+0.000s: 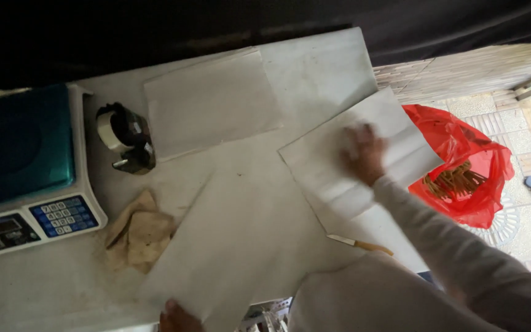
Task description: Cutting large sheets of white packaging paper into smaller rectangular pieces using a small knife on a table.
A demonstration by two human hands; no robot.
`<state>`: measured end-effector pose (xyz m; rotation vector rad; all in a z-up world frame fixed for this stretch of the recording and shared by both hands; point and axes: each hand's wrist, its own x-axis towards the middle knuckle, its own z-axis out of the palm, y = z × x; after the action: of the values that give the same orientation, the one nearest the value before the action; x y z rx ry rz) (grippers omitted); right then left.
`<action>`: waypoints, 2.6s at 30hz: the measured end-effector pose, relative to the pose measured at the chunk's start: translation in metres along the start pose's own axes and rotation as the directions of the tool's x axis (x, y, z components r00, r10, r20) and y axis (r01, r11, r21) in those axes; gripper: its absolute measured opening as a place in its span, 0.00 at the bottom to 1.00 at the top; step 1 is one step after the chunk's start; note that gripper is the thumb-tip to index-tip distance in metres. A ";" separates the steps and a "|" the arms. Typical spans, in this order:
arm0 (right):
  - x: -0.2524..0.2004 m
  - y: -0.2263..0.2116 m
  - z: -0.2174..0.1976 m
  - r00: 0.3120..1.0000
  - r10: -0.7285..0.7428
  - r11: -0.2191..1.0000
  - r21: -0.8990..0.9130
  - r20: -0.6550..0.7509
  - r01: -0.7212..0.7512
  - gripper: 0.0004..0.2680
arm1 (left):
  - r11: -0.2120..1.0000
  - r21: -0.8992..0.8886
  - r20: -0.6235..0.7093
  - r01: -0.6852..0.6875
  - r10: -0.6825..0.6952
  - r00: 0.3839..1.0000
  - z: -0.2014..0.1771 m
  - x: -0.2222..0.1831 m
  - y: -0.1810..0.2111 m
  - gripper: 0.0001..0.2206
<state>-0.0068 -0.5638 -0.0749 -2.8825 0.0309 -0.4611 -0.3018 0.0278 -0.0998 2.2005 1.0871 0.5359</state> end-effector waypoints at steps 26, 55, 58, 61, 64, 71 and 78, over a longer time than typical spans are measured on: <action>-0.062 -0.009 -0.167 0.499 0.419 -0.567 0.648 0.758 -0.508 0.10 | 0.380 -0.495 0.709 -0.782 0.696 -0.111 0.187 -0.203 0.415 0.31; -0.072 -0.025 -0.130 0.546 0.346 -0.464 0.645 0.763 -0.607 0.11 | 0.663 -0.511 0.722 -0.548 0.677 0.146 0.279 -0.143 0.404 0.10; -0.076 -0.011 -0.105 0.506 0.430 -0.350 0.655 0.748 -0.670 0.11 | 0.651 -0.516 0.679 -0.556 0.707 0.198 0.227 -0.106 0.451 0.09; -0.078 0.030 -0.066 0.462 0.550 -0.275 0.674 0.696 -0.686 0.08 | 0.767 -0.436 0.700 -0.471 0.618 0.357 0.166 -0.048 0.505 0.11; -0.090 0.099 -0.005 0.493 0.679 -0.021 0.686 0.544 -0.728 0.05 | 0.818 -0.407 0.662 -0.407 0.571 0.485 0.160 0.024 0.509 0.11; -0.045 0.134 -0.041 0.627 0.636 0.055 0.784 0.450 -0.619 0.05 | 0.855 -0.326 0.643 -0.404 0.514 0.568 0.209 0.139 0.421 0.13; -0.022 0.149 -0.030 0.837 0.514 0.616 0.599 0.185 -0.511 0.10 | 0.856 -0.232 0.583 -0.461 0.502 0.639 0.178 0.091 0.364 0.14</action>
<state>-0.0345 -0.7144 -0.0870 -2.0626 0.5816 -0.2824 0.0600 -0.1311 0.0268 2.3420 0.1063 0.0074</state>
